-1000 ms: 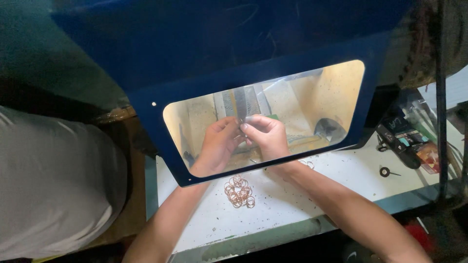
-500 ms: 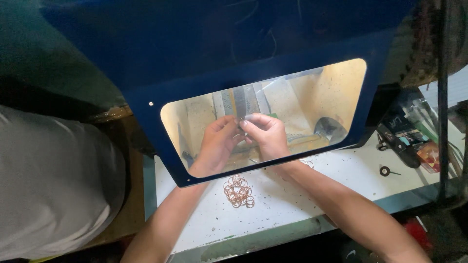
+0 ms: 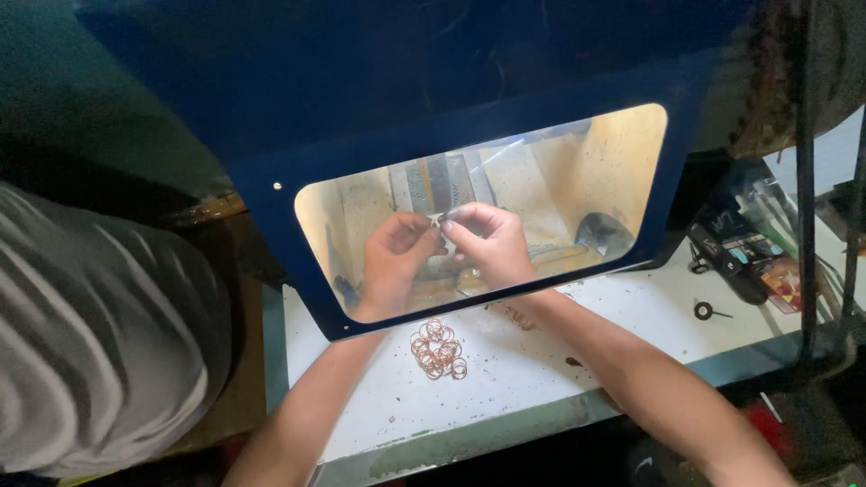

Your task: Polishing small metal rings by holding them against a rotating wheel inside a protective enclosure

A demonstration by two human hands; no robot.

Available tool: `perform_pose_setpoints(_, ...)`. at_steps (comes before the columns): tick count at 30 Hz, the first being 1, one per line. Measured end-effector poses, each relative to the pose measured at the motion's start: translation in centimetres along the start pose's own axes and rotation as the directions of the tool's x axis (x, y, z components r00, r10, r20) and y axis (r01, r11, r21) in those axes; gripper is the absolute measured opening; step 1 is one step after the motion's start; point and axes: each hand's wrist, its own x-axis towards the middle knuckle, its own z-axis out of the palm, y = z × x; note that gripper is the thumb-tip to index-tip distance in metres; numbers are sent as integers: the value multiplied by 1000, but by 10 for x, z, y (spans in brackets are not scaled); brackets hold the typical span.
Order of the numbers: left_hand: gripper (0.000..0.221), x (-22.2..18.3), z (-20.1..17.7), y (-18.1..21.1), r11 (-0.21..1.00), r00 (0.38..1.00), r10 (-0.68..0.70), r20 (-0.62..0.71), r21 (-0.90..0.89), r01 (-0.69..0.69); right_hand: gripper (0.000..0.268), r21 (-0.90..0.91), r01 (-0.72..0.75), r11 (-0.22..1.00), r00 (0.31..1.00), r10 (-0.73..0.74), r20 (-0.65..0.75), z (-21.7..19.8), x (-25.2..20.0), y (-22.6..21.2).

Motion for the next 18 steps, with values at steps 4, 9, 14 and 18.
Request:
perform_pose_setpoints(4, 19, -6, -2, -7, 978, 984, 176, 27, 106, -178, 11, -36, 149, 988, 987, -146, 74, -7, -4, -3)
perform_pose_setpoints(9, 20, -10, -3, 4, 938, 947, 314, 68, 130, -321, 7, -39, 369, 928, 924, -362, 122, -7, -10, -10)
perform_pose_setpoints(14, 22, -17, 5, 21, 914, 927, 372, 56, 152, -376, 8, -33, 427, 903, 898, -420, 127, -10, -7, -8)
perform_pose_setpoints(18, 23, -16, 6, 18, 935, 941, 338, -34, 128, -331, 9, -64, 417, 907, 905, -408, 119, -9, -7, -8)
